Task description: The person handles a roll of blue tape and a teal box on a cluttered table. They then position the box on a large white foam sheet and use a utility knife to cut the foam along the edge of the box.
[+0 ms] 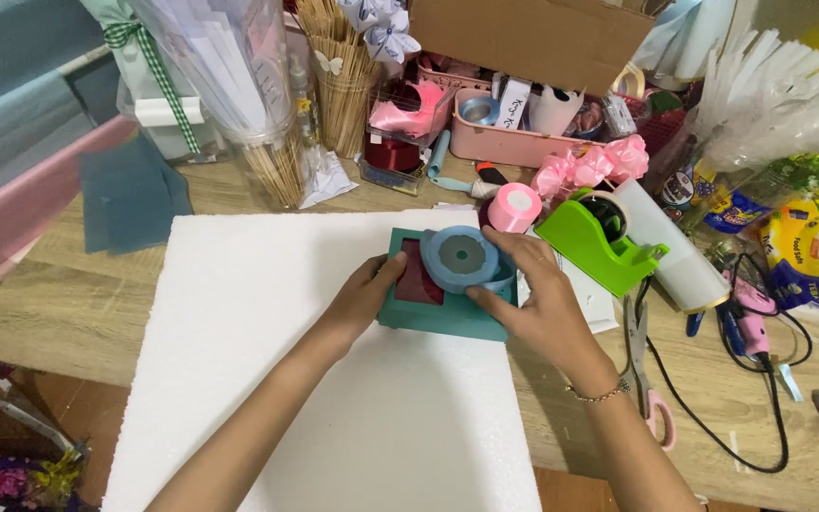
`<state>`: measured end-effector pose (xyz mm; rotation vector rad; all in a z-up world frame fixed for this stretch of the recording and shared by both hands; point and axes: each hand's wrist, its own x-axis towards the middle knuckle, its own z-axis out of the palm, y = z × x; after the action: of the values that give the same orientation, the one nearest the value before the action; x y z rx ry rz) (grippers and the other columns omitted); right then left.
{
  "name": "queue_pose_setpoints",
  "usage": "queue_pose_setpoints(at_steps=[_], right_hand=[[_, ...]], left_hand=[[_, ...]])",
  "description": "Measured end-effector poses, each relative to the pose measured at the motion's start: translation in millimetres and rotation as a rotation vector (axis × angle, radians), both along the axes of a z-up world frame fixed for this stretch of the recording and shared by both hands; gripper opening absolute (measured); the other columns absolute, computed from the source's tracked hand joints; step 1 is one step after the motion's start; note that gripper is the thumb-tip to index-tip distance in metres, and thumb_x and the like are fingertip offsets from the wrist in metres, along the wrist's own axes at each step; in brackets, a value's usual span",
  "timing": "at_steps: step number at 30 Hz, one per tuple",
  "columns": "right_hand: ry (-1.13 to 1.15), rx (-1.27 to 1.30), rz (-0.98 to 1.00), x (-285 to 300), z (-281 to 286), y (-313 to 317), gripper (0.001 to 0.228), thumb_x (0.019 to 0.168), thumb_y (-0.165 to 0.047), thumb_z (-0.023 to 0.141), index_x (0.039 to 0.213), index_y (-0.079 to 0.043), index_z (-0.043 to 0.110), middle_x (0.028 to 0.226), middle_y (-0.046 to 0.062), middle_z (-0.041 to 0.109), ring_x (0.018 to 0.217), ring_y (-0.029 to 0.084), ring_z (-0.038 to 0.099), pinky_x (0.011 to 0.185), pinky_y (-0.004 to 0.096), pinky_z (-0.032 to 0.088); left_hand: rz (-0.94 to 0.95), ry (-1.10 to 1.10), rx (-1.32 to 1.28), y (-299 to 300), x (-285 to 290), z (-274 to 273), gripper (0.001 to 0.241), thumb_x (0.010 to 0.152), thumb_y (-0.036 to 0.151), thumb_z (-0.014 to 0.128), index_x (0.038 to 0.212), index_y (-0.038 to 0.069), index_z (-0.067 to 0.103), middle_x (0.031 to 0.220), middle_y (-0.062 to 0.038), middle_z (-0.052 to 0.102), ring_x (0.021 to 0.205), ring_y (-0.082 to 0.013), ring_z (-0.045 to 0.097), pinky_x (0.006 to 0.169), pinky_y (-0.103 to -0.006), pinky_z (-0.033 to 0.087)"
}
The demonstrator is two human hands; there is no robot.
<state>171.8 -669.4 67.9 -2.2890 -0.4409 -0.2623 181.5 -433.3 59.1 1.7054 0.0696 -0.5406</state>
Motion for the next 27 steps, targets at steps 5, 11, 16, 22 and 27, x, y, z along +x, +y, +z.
queue_pose_setpoints(at_steps=[5, 11, 16, 22, 27], right_hand=[[-0.037, 0.069, 0.007, 0.0, -10.3, -7.8, 0.058, 0.079, -0.011, 0.083, 0.134, -0.009, 0.065, 0.123, 0.017, 0.070, 0.123, 0.038, 0.058, 0.104, 0.053, 0.044], [0.037, 0.028, 0.039, -4.0, -8.0, 0.7, 0.065, 0.075, -0.011, 0.086, 0.136, -0.006, 0.062, 0.124, 0.019, 0.068, 0.124, 0.040, 0.057, 0.106, 0.055, 0.042], [0.189, -0.047, 0.064, -8.9, -2.0, 8.2, 0.098, 0.064, -0.018, 0.093, 0.149, -0.006, 0.047, 0.136, 0.023, 0.060, 0.132, 0.043, 0.046, 0.112, 0.059, 0.032], [0.167, -0.051, 0.049, -3.3, -4.9, 17.2, 0.082, 0.079, -0.027, 0.082, 0.150, -0.006, 0.046, 0.122, 0.022, 0.066, 0.126, 0.040, 0.052, 0.113, 0.065, 0.027], [0.103, 0.160, -0.039, 10.3, 3.7, 26.6, 0.041, 0.103, -0.016, 0.044, 0.138, -0.004, 0.059, 0.111, 0.023, 0.067, 0.117, 0.040, 0.060, 0.105, 0.062, 0.042]], left_hand=[[0.037, 0.010, 0.015, 5.4, 3.6, -18.4, 0.088, 0.098, 0.065, 0.039, 0.157, 0.001, 0.028, 0.149, -0.028, 0.046, 0.142, -0.0438, 0.043, 0.109, -0.0548, 0.044], [0.016, -0.002, 0.116, 6.7, 0.7, -14.0, 0.089, 0.098, 0.064, 0.038, 0.158, -0.001, 0.025, 0.144, -0.028, 0.051, 0.139, -0.0398, 0.048, 0.107, -0.0513, 0.046], [-0.071, -0.011, 0.228, 7.2, -13.8, 16.2, 0.085, 0.099, 0.059, 0.033, 0.158, -0.002, 0.025, 0.147, -0.030, 0.049, 0.140, -0.0403, 0.047, 0.109, -0.0542, 0.045], [-0.153, -0.339, 0.704, 15.8, -9.0, -8.9, 0.060, 0.104, 0.035, 0.035, 0.152, -0.001, 0.037, 0.146, -0.028, 0.046, 0.139, -0.0387, 0.046, 0.111, -0.0507, 0.042], [-0.154, -0.580, 0.613, 21.0, -25.2, 29.7, 0.058, 0.096, 0.000, 0.032, 0.154, -0.004, 0.034, 0.150, -0.035, 0.037, 0.144, -0.0476, 0.033, 0.117, -0.0579, 0.028]])
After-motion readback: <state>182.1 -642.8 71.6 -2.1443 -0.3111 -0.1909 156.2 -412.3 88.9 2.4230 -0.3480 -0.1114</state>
